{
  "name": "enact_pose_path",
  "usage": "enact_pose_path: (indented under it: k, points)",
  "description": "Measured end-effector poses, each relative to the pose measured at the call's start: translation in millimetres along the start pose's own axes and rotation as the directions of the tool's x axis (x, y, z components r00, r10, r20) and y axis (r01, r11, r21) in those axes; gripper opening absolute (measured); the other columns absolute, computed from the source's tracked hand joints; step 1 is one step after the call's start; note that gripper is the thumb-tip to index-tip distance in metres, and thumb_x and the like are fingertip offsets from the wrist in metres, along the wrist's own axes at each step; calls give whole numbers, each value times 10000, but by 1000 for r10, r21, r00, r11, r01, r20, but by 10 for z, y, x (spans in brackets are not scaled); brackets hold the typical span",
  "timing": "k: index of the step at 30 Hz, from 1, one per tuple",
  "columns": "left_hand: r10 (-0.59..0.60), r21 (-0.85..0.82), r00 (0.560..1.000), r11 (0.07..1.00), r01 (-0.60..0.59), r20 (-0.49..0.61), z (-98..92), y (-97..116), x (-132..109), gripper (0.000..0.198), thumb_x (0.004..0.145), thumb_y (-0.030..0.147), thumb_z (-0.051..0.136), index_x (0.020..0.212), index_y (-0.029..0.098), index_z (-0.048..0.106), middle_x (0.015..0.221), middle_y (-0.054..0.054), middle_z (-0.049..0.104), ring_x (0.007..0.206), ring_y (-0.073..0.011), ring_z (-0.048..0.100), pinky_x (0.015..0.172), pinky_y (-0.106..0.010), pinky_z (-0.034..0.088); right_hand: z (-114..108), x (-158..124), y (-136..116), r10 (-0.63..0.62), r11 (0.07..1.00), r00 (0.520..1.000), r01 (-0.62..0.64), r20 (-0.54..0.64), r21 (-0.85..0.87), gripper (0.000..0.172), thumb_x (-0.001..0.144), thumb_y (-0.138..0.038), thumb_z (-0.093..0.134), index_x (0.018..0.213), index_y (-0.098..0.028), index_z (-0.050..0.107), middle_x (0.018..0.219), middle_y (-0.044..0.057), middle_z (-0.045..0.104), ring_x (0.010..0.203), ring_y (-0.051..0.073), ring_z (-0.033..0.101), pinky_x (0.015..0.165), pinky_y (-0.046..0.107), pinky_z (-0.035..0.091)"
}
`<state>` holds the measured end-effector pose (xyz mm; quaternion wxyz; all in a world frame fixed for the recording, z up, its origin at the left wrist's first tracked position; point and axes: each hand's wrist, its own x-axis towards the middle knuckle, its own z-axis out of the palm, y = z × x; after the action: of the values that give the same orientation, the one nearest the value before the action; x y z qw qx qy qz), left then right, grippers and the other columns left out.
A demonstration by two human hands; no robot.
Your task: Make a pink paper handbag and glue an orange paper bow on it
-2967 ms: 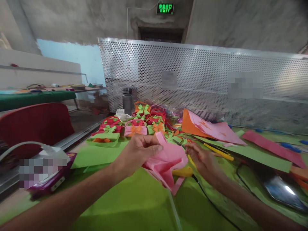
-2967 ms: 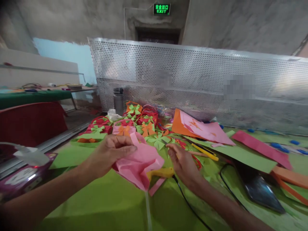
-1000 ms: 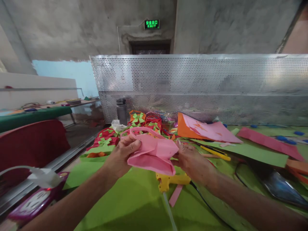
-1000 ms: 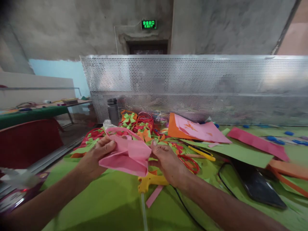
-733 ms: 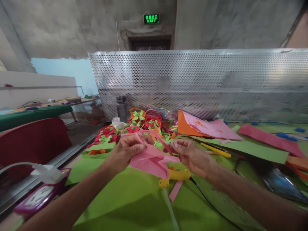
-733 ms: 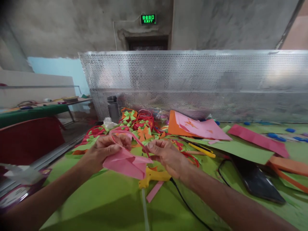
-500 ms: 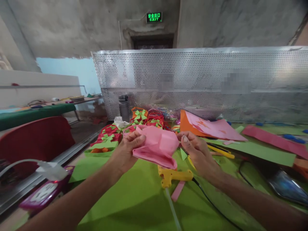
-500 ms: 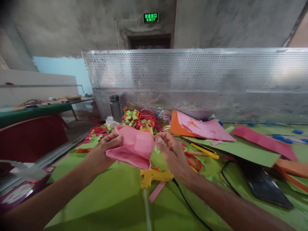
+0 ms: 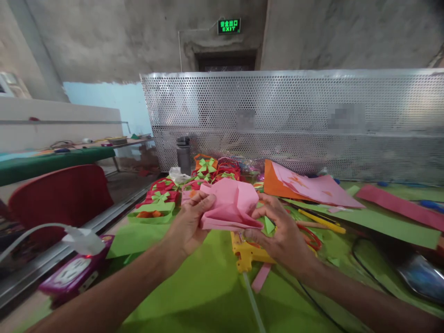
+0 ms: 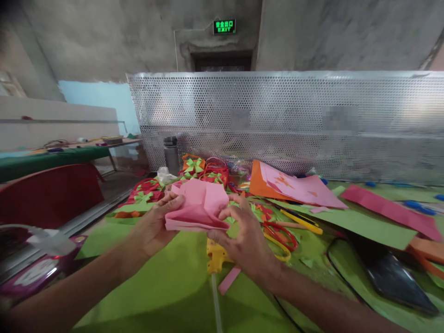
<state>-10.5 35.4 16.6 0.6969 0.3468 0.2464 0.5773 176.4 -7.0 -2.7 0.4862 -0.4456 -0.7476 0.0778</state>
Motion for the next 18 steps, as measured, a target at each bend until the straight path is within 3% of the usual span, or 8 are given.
enact_pose_path:
  k: [6, 8, 11, 13, 18]
  points:
    - [-22, -10, 995, 1000, 21, -95, 48, -50, -54, 121, 662, 105, 677, 709, 154, 576, 602, 53, 608, 491, -77, 562, 454, -172, 461, -16, 17, 39, 63, 995, 998, -64, 15, 76, 194, 793, -331, 573, 662, -205, 506, 1013, 48, 549, 924, 205, 539, 830, 347, 396]
    - [-32, -44, 998, 999, 30, -59, 56, -56, -72, 90, 698, 185, 673, 759, 155, 614, 651, 32, 641, 550, -92, 589, 493, -180, 478, -21, 27, 46, 67, 994, 998, -68, 8, 91, 197, 793, -328, 572, 653, -206, 507, 999, 50, 558, 922, 204, 539, 821, 345, 399]
    - [-19, -56, 998, 998, 23, 63, 40, -72, -97, 287, 700, 404, 673, 843, 157, 652, 738, -10, 677, 648, -128, 616, 545, -200, 493, -28, 44, 65, 93, 992, 996, -91, -16, 91, 200, 784, -335, 576, 642, -207, 516, 1010, 62, 569, 993, 231, 525, 842, 371, 387]
    - [13, -12, 991, 1000, -12, 135, 19, -93, -112, 367, 633, 458, 713, 843, 162, 663, 757, -21, 685, 670, -143, 620, 564, -212, 496, -36, 58, 79, 119, 990, 992, -116, -30, 80, 199, 779, -333, 577, 636, -209, 515, 1014, 69, 578, 1057, 252, 503, 863, 390, 372]
    - [-37, 193, 981, 981, -1, 193, 6, -159, -130, 237, 575, 239, 786, 769, 154, 681, 721, -33, 692, 632, -151, 627, 575, -242, 496, -53, 80, 100, 116, 992, 993, -114, -31, 61, 183, 767, -301, 585, 632, -213, 499, 1001, 64, 595, 1034, 246, 523, 861, 395, 373]
